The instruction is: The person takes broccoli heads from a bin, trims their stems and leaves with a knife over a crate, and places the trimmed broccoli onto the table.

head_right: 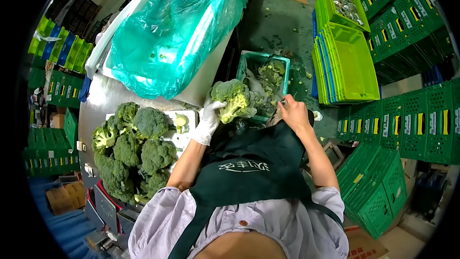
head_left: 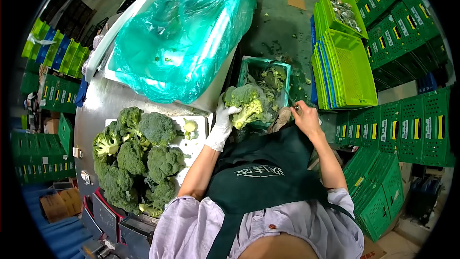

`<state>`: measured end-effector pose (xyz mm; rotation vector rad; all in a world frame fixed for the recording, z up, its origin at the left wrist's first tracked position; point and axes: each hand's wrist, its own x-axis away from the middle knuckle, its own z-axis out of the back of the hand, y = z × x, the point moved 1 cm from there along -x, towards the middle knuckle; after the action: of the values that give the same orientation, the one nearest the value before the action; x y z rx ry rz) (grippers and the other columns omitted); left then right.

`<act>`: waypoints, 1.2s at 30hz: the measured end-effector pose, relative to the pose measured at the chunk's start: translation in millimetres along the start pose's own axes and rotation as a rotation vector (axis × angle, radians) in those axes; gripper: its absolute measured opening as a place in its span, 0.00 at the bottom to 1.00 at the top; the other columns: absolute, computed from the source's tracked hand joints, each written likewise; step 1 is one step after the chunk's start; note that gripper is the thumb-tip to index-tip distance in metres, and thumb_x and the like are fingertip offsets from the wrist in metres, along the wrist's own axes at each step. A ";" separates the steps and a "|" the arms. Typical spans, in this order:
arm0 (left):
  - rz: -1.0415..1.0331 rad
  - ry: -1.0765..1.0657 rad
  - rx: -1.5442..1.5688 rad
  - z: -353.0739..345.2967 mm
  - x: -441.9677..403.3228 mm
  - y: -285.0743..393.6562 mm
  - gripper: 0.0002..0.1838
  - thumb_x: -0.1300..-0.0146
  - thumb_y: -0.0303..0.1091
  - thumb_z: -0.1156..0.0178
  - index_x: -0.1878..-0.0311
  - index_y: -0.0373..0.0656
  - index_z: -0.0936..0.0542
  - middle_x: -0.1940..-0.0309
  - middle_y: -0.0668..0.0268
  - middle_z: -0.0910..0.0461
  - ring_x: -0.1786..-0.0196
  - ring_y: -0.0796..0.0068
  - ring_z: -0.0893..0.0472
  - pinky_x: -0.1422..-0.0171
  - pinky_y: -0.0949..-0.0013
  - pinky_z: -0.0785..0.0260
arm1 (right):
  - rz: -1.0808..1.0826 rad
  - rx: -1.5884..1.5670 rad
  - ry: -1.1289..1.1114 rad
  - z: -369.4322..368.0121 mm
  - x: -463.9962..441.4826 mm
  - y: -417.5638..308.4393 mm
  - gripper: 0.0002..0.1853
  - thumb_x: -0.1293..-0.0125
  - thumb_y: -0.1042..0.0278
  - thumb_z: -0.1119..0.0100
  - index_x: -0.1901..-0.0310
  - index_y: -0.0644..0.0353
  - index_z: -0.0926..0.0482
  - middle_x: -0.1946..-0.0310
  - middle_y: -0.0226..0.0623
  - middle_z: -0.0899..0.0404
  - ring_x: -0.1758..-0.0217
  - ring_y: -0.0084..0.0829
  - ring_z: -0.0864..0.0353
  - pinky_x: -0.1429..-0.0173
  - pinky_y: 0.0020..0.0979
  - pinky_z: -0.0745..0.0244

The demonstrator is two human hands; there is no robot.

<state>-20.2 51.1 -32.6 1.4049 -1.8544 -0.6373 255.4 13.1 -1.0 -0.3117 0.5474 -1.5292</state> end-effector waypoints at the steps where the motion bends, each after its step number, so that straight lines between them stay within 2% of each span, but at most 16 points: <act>1: 0.002 -0.026 0.027 1.8 -0.7 -1.3 0.38 0.58 0.21 0.41 0.37 0.35 0.36 0.46 0.58 0.27 0.43 0.65 0.26 0.37 0.63 0.31 | 0.037 -0.054 -0.042 2.6 3.8 -8.1 0.10 0.42 0.69 0.36 0.63 0.62 0.26 0.78 0.51 0.22 0.72 0.52 0.20 0.70 0.44 0.26; 7: -0.013 -0.073 0.083 -3.1 0.7 1.2 0.38 0.60 0.22 0.42 0.37 0.36 0.36 0.46 0.57 0.27 0.43 0.63 0.27 0.36 0.63 0.32 | 0.247 -0.017 -0.125 13.4 13.8 -29.6 0.09 0.43 0.71 0.36 0.64 0.61 0.24 0.74 0.47 0.20 0.71 0.50 0.20 0.68 0.39 0.24; 8: -0.032 -0.090 -0.008 -4.0 0.8 2.5 0.39 0.57 0.21 0.46 0.34 0.37 0.38 0.41 0.55 0.30 0.37 0.61 0.30 0.31 0.60 0.36 | 0.163 -0.140 -0.126 14.7 13.2 -33.2 0.10 0.43 0.69 0.35 0.63 0.62 0.23 0.75 0.45 0.20 0.73 0.46 0.19 0.69 0.37 0.25; 10: -0.039 -0.070 -0.045 -19.6 8.2 11.9 0.39 0.57 0.21 0.45 0.35 0.37 0.38 0.41 0.55 0.30 0.38 0.61 0.29 0.32 0.61 0.35 | 0.081 -0.261 -0.129 13.5 12.2 -41.7 0.11 0.44 0.67 0.34 0.63 0.63 0.23 0.75 0.43 0.20 0.74 0.42 0.18 0.70 0.34 0.25; 11: -0.044 -0.057 -0.084 -25.8 9.8 14.3 0.38 0.57 0.21 0.44 0.36 0.37 0.38 0.41 0.55 0.30 0.38 0.62 0.29 0.32 0.61 0.35 | 0.017 -0.343 -0.117 11.7 11.6 -45.4 0.13 0.44 0.65 0.32 0.62 0.63 0.22 0.75 0.40 0.19 0.76 0.34 0.19 0.71 0.32 0.27; 15: -0.135 0.048 -0.241 -47.8 15.9 15.2 0.48 0.61 0.21 0.34 0.32 0.38 0.44 0.41 0.55 0.31 0.40 0.63 0.28 0.36 0.62 0.33 | -0.041 -0.547 0.007 -2.4 4.6 -59.1 0.18 0.46 0.62 0.29 0.60 0.65 0.22 0.72 0.34 0.17 0.79 0.15 0.26 0.71 0.26 0.29; 17: -0.234 0.075 -0.475 -46.6 15.8 5.4 0.52 0.61 0.24 0.31 0.30 0.39 0.47 0.41 0.55 0.31 0.41 0.64 0.27 0.38 0.63 0.31 | -0.082 -0.543 -0.004 -4.6 -1.2 -67.6 0.23 0.49 0.61 0.26 0.55 0.66 0.23 0.68 0.36 0.17 0.76 0.16 0.27 0.69 0.24 0.29; 20: -0.364 0.071 -0.595 -40.6 11.8 -10.0 0.55 0.61 0.25 0.30 0.28 0.41 0.50 0.40 0.55 0.33 0.41 0.64 0.28 0.39 0.64 0.31 | 0.013 -0.489 0.036 -10.4 -7.3 -73.6 0.36 0.54 0.58 0.23 0.44 0.64 0.27 0.58 0.43 0.17 0.69 0.23 0.21 0.64 0.26 0.26; 21: -0.468 0.080 -0.730 -43.6 12.3 -6.5 0.56 0.61 0.26 0.29 0.28 0.42 0.51 0.41 0.55 0.31 0.42 0.65 0.26 0.40 0.64 0.30 | 0.013 -0.488 0.038 -11.5 -8.6 -72.7 0.36 0.54 0.58 0.23 0.44 0.64 0.27 0.58 0.43 0.17 0.69 0.23 0.21 0.64 0.26 0.26; 24: -0.522 0.137 -0.903 -53.3 20.0 4.5 0.55 0.63 0.25 0.30 0.28 0.41 0.47 0.40 0.53 0.33 0.40 0.60 0.29 0.37 0.61 0.34 | 0.018 -0.511 -0.018 -12.7 -11.5 -71.1 0.40 0.55 0.56 0.22 0.41 0.64 0.28 0.53 0.46 0.19 0.57 0.26 0.18 0.54 0.28 0.24; 26: -0.563 0.161 -1.031 -59.0 24.1 11.9 0.53 0.64 0.25 0.32 0.29 0.41 0.44 0.40 0.50 0.36 0.36 0.56 0.33 0.33 0.59 0.40 | -0.010 -0.508 -0.065 -14.3 -12.6 -67.8 0.45 0.58 0.55 0.20 0.38 0.64 0.31 0.47 0.48 0.22 0.45 0.29 0.22 0.43 0.30 0.27; 29: -0.640 0.079 -1.095 -60.5 24.4 9.5 0.53 0.64 0.26 0.31 0.29 0.41 0.44 0.39 0.51 0.36 0.36 0.57 0.33 0.32 0.59 0.40 | -0.110 -0.762 -0.191 -33.7 -13.5 -52.8 0.47 0.59 0.55 0.20 0.37 0.64 0.32 0.42 0.44 0.25 0.40 0.29 0.27 0.36 0.31 0.33; 32: -0.563 0.102 -1.122 -67.1 29.9 14.0 0.53 0.64 0.27 0.30 0.29 0.43 0.43 0.39 0.50 0.36 0.35 0.52 0.34 0.32 0.58 0.40 | -0.105 -1.040 -0.238 -29.7 -14.5 -60.8 0.45 0.59 0.57 0.20 0.38 0.63 0.30 0.43 0.39 0.25 0.40 0.28 0.28 0.35 0.32 0.35; 33: -0.477 0.097 -1.092 -69.0 30.3 16.3 0.53 0.64 0.28 0.29 0.29 0.44 0.42 0.39 0.49 0.37 0.35 0.50 0.34 0.32 0.56 0.40 | -0.103 -1.036 -0.235 -27.0 -14.9 -60.5 0.45 0.59 0.57 0.20 0.38 0.63 0.30 0.43 0.39 0.25 0.40 0.28 0.28 0.35 0.32 0.35; 35: -0.529 0.046 -1.188 -75.2 31.9 25.2 0.52 0.64 0.29 0.28 0.30 0.44 0.41 0.38 0.47 0.37 0.35 0.48 0.35 0.32 0.56 0.40 | -0.087 -0.826 -0.253 -22.5 -14.7 -58.0 0.44 0.57 0.60 0.21 0.37 0.64 0.32 0.44 0.37 0.25 0.39 0.29 0.30 0.34 0.31 0.37; 36: -0.580 -0.003 -1.286 -78.8 33.3 30.9 0.51 0.64 0.30 0.27 0.31 0.45 0.39 0.38 0.46 0.37 0.35 0.47 0.35 0.32 0.56 0.40 | 0.013 -0.854 -0.189 -30.7 -17.3 -56.7 0.43 0.53 0.66 0.24 0.36 0.66 0.36 0.53 0.40 0.23 0.55 0.28 0.22 0.49 0.30 0.26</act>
<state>17.5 30.7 47.6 0.9436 -0.6136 -1.6929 191.8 32.6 5.0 -1.0889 1.0295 -1.1643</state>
